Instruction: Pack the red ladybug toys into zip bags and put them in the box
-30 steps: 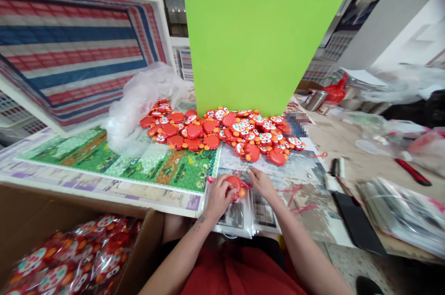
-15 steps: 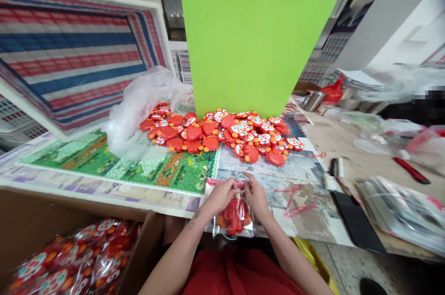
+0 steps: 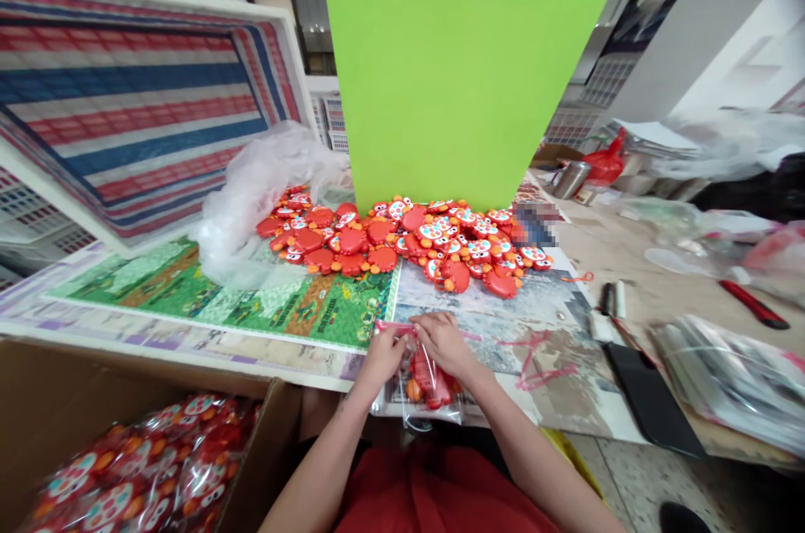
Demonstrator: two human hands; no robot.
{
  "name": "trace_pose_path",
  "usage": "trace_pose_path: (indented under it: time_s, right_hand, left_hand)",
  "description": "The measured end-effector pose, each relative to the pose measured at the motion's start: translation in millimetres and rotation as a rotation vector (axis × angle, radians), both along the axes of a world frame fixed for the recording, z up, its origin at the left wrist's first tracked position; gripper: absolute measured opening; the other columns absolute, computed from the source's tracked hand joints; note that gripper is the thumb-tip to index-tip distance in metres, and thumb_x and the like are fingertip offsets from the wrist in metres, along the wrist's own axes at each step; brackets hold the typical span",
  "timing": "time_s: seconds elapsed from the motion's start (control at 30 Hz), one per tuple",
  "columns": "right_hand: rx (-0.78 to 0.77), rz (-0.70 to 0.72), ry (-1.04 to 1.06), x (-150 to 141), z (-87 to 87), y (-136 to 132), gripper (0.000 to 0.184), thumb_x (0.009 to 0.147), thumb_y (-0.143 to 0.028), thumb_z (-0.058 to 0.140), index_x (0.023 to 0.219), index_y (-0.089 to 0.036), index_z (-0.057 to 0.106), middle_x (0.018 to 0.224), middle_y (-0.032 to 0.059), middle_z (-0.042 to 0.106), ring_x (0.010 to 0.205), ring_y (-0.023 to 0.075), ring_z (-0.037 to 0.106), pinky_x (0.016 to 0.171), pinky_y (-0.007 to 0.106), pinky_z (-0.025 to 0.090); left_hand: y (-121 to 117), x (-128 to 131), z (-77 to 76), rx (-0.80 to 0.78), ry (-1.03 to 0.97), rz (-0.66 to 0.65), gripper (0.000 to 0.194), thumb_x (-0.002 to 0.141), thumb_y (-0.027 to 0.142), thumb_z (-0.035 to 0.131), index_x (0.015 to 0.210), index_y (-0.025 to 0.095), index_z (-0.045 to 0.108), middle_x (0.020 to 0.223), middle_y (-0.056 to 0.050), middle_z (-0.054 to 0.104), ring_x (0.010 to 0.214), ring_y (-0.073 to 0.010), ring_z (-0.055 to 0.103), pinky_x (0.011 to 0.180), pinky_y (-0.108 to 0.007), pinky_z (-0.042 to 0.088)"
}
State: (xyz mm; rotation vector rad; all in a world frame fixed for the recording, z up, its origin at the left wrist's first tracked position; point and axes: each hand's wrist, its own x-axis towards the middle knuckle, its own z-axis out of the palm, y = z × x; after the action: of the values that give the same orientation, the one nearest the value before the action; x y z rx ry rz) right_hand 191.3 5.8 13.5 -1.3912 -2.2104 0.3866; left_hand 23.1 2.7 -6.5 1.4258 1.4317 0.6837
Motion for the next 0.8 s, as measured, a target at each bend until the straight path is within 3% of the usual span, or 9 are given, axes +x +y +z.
trace_pose_path:
  time_s: [0.1, 0.27, 0.37, 0.5, 0.57, 0.67, 0.8]
  right_hand:
    - [-0.013, 0.05, -0.094, -1, 0.4, 1, 0.037, 0.101, -0.031, 0.031, 0.115, -0.022, 0.065, 0.098, 0.0069, 0.072, 0.096, 0.0229, 0.062, 0.096, 0.043, 0.031]
    - [-0.008, 0.057, -0.123, 6, -4.7, 3, 0.04, 0.101, -0.033, 0.031, 0.11, -0.02, 0.068, 0.086, 0.008, 0.073, 0.079, 0.0203, 0.066, 0.091, 0.038, 0.035]
    - [-0.024, 0.087, -0.06, 10, -6.1, 5, 0.038, 0.101, -0.032, 0.032, 0.108, -0.022, 0.068, 0.087, 0.0063, 0.073, 0.08, 0.0192, 0.065, 0.096, 0.039, 0.033]
    - [0.005, 0.057, 0.049, 8, 0.2, 8, 0.03, 0.093, -0.025, 0.047, 0.119, -0.023, 0.063, 0.096, 0.0058, 0.072, 0.093, 0.0218, 0.06, 0.094, 0.04, 0.038]
    - [0.019, 0.107, 0.102, 4, 4.7, 7, 0.036, 0.089, -0.019, 0.051, 0.124, -0.023, 0.06, 0.099, 0.0063, 0.07, 0.097, 0.0223, 0.058, 0.09, 0.037, 0.042]
    - [0.035, 0.148, 0.097, -5, 8.8, 3, 0.046, 0.087, -0.012, 0.048, 0.132, -0.021, 0.053, 0.104, 0.0083, 0.067, 0.099, 0.0224, 0.057, 0.088, 0.036, 0.046]
    - [0.074, 0.077, 0.014, -14, 8.4, -3, 0.048, 0.088, -0.009, 0.042, 0.133, -0.021, 0.052, 0.101, 0.0098, 0.065, 0.098, 0.0236, 0.057, 0.087, 0.036, 0.046]
  left_hand:
    - [-2, 4, -4.9, -0.081, -0.096, 0.044, 0.017, 0.087, 0.032, 0.05, 0.096, 0.019, 0.054, 0.068, 0.002, 0.064, 0.044, -0.0137, 0.059, 0.045, -0.025, 0.046]
    - [-3, 5, -14.3, 0.063, -0.06, 0.124, 0.012, 0.087, 0.031, 0.05, 0.083, 0.019, 0.052, 0.072, 0.001, 0.064, 0.066, -0.0145, 0.064, 0.06, -0.026, 0.05]
    - [-5, 5, -15.6, 0.018, -0.158, 0.152, 0.018, 0.086, 0.036, 0.053, 0.085, 0.018, 0.054, 0.077, -0.001, 0.066, 0.072, -0.0158, 0.064, 0.06, -0.026, 0.049]
    - [-9, 4, -8.8, -0.178, -0.486, 0.059, 0.032, 0.08, 0.042, 0.062, 0.099, 0.016, 0.057, 0.089, -0.005, 0.069, 0.073, -0.0163, 0.066, 0.057, -0.024, 0.048]
    - [-9, 4, -4.1, -0.191, -0.53, 0.001, 0.032, 0.079, 0.039, 0.064, 0.101, 0.016, 0.06, 0.086, -0.005, 0.069, 0.069, -0.0151, 0.064, 0.057, -0.024, 0.048]
    - [-7, 6, 2.0, -0.106, -0.439, -0.057, 0.026, 0.083, 0.032, 0.057, 0.102, 0.016, 0.062, 0.08, -0.004, 0.067, 0.068, -0.0158, 0.062, 0.059, -0.027, 0.05]
    - [-4, 11, 9.8, 0.17, -0.212, -0.139, 0.019, 0.083, 0.02, 0.049, 0.092, 0.015, 0.065, 0.087, -0.005, 0.069, 0.084, -0.0199, 0.064, 0.077, -0.033, 0.051]
